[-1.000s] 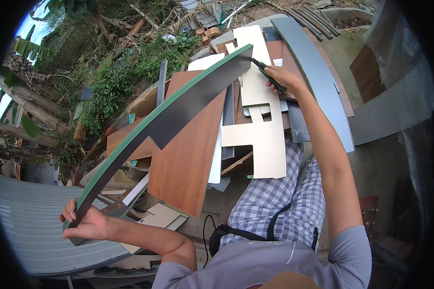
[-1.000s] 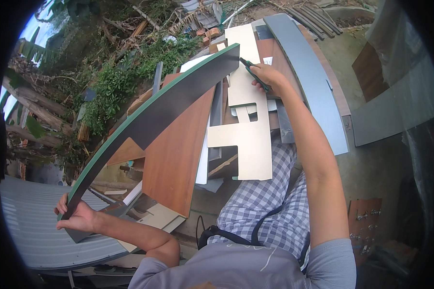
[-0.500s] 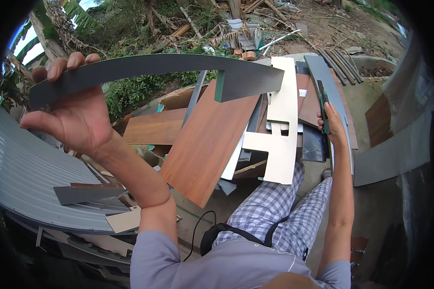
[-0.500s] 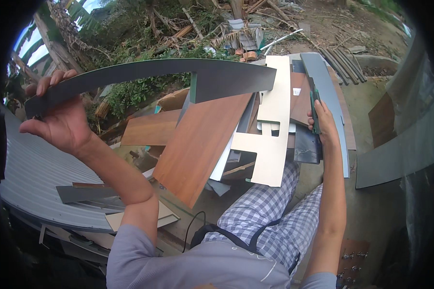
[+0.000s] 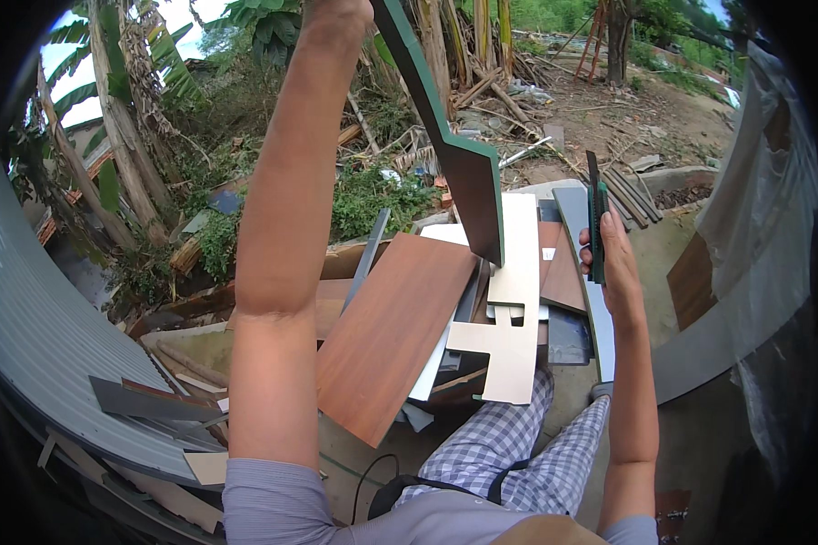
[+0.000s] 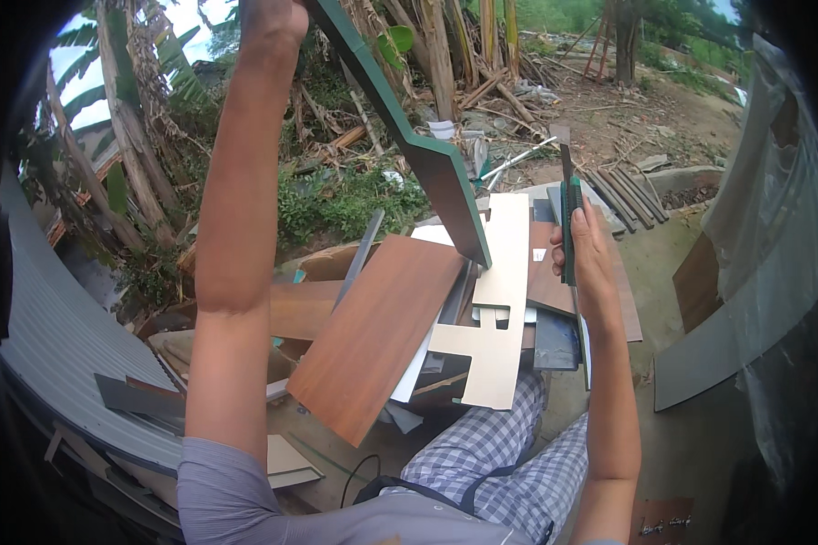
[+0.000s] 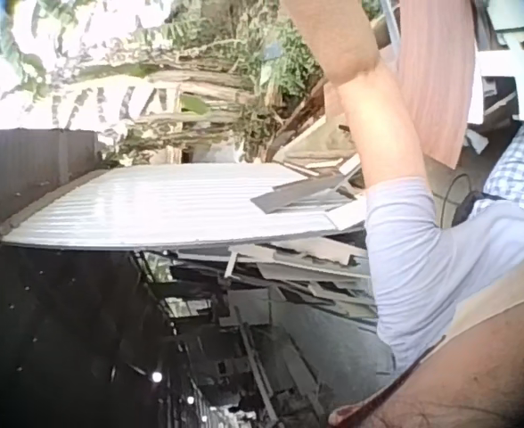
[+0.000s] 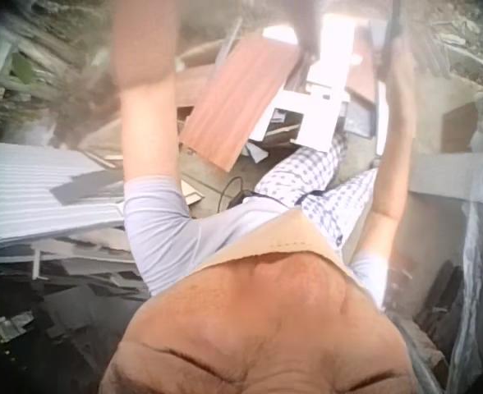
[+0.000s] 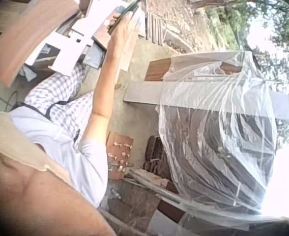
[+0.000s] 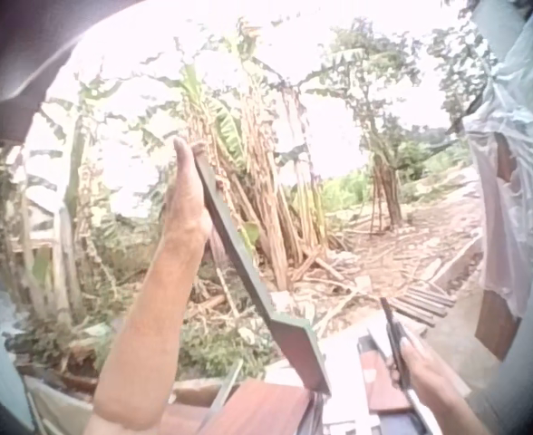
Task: Cleaning and trimming the edges of furniture wood panels using a cloth and a utility knife.
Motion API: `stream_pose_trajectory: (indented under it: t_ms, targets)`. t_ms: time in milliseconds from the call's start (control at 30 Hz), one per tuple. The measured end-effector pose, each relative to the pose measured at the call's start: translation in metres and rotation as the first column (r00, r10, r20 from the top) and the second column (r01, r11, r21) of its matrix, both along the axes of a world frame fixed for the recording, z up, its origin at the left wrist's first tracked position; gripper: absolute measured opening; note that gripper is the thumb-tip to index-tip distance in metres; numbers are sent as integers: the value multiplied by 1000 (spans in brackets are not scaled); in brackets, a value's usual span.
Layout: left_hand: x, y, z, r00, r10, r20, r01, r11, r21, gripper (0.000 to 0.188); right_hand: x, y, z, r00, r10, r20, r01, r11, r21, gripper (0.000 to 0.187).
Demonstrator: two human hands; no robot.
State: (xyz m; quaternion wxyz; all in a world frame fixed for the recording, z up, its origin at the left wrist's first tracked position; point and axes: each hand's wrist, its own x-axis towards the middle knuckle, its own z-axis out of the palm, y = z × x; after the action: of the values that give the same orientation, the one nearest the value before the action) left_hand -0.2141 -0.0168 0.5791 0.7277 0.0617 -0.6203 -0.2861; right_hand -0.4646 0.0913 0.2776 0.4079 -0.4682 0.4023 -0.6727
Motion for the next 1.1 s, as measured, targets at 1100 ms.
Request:
stream_pose_trajectory:
  t_ms: [1100]
  targets:
    - [-10, -42, 28, 945, 311, 104, -248, 885, -393, 35, 85, -17, 207, 758, 155, -634, -240, 970, -49, 45]
